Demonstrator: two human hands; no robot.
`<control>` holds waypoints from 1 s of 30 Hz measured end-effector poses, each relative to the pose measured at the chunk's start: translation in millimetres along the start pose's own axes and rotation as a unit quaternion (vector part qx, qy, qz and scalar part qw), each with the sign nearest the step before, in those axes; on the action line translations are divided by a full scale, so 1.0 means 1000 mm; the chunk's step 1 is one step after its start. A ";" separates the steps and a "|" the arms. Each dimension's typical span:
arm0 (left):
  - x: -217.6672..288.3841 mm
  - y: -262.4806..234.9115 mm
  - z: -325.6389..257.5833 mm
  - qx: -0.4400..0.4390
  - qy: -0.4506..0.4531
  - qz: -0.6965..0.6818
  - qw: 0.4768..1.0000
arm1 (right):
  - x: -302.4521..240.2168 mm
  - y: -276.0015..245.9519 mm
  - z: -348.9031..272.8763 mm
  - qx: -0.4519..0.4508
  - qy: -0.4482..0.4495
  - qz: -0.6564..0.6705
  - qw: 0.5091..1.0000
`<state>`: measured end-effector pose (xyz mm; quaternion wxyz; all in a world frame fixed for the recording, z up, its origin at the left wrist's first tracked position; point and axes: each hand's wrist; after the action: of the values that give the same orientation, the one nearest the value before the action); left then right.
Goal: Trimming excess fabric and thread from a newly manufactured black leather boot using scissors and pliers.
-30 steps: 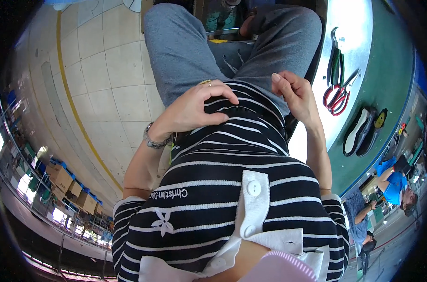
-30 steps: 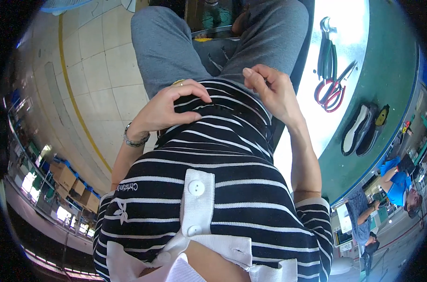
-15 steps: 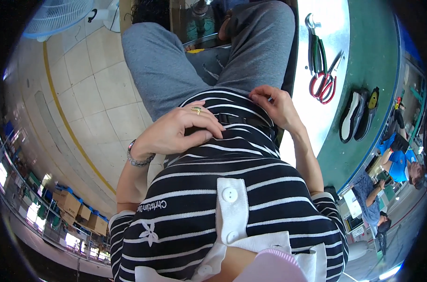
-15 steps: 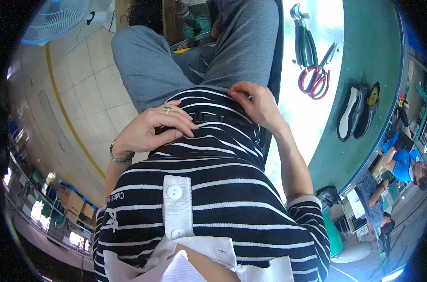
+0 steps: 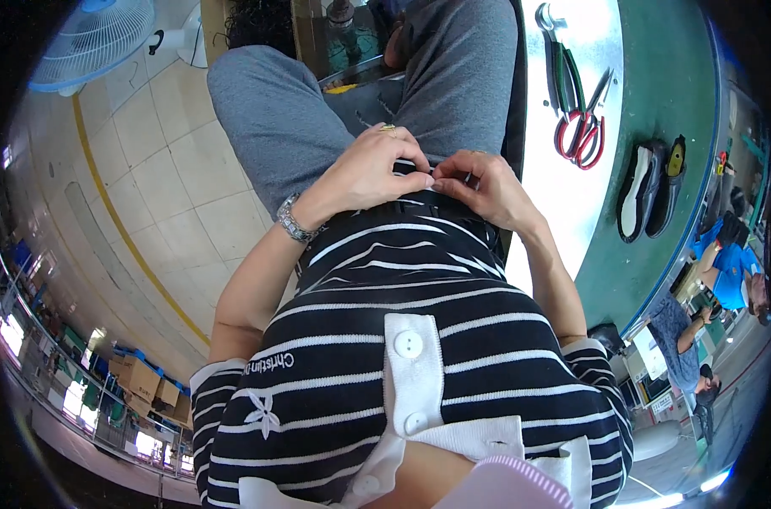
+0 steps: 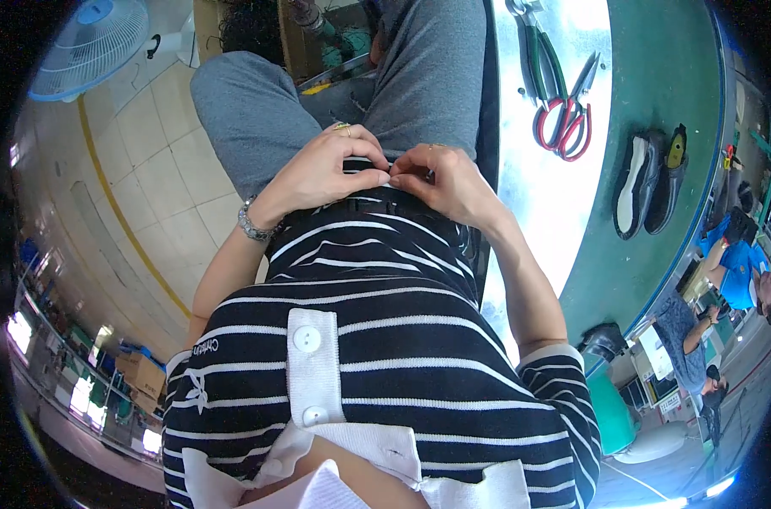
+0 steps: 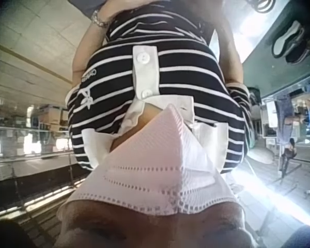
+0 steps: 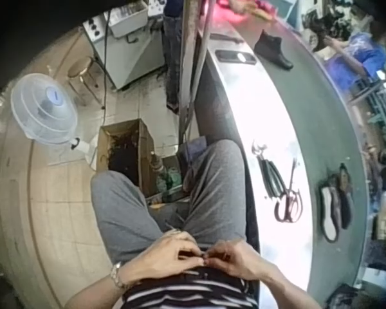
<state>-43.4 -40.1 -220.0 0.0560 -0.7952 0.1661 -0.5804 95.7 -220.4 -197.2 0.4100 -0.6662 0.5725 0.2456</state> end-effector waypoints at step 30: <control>-0.038 -0.008 -0.026 0.161 -0.172 -0.116 0.965 | 0.048 -0.008 -0.039 0.142 0.118 0.114 0.976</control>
<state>-76.3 -17.3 -243.9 0.1434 -0.8774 -0.0347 -0.4566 108.2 -279.3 -212.0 0.3994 -0.5561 0.7177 0.1267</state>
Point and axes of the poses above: each hand's wrist, its own z-axis towards the middle knuckle, its own y-axis out of the palm, x = y × z, and after that the axes turned 2 degrees about -x, right-handed
